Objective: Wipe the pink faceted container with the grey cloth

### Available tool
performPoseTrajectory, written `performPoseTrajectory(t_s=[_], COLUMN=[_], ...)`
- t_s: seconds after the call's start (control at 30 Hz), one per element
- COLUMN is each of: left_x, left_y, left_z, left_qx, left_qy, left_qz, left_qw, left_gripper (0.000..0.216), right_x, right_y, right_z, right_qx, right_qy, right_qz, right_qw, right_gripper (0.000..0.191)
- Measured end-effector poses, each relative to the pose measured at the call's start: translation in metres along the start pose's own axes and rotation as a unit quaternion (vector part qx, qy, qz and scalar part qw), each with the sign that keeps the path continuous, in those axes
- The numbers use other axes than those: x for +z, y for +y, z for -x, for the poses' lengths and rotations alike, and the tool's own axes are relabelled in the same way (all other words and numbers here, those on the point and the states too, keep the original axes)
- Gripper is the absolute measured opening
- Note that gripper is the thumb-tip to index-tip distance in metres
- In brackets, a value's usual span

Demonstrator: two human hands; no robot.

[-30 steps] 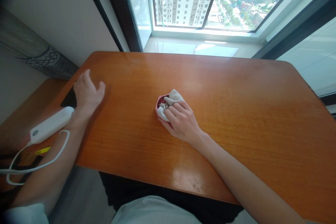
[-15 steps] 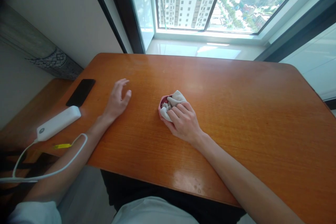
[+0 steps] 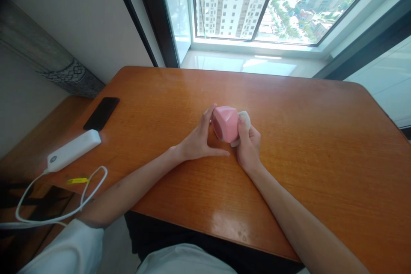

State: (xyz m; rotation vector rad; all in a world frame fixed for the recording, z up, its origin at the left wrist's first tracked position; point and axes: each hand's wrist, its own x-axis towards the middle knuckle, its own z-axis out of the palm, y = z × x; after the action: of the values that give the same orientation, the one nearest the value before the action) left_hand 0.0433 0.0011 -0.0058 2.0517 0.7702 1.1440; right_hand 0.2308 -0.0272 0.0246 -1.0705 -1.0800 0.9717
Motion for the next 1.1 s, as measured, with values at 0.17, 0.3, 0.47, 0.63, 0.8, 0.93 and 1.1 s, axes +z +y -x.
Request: performPoseTrajectory(t_s=[0.17, 0.3, 0.47, 0.63, 0.8, 0.93, 1.1], left_x=[-0.001, 0.000, 0.010, 0.003, -0.021, -0.015, -0.002], left_y=[0.008, 0.008, 0.008, 0.007, -0.004, 0.001, 0.025], left_z=[-0.001, 0.002, 0.009, 0.010, 0.005, 0.006, 0.009], left_qx=[0.023, -0.046, -0.120, -0.020, 0.135, 0.078, -0.120], left_qy=[0.054, 0.022, -0.068, 0.065, -0.046, -0.028, -0.109], left_qz=[-0.045, 0.170, 0.343, 0.143, -0.099, 0.003, 0.326], left_qw=[0.997, 0.984, 0.929, 0.987, 0.985, 0.997, 0.931], left_gripper=[0.119, 0.122, 0.111, 0.123, 0.097, 0.112, 0.114], right_x=[0.012, 0.006, 0.004, 0.008, 0.012, 0.012, 0.004], right_y=[-0.009, -0.017, -0.025, -0.020, -0.017, -0.021, -0.022], right_z=[0.010, 0.030, 0.037, 0.033, 0.020, 0.031, 0.050], right_qx=[0.039, -0.118, -0.452, -0.091, 0.132, 0.084, -0.255], right_qy=[-0.090, -0.112, -0.152, -0.079, -0.095, -0.044, -0.070], right_qz=[-0.083, 0.044, 0.171, 0.076, -0.121, -0.059, 0.136], right_qw=[0.992, 0.986, 0.862, 0.990, 0.979, 0.994, 0.955], right_gripper=[0.043, 0.047, 0.041, 0.056, 0.041, 0.047, 0.072])
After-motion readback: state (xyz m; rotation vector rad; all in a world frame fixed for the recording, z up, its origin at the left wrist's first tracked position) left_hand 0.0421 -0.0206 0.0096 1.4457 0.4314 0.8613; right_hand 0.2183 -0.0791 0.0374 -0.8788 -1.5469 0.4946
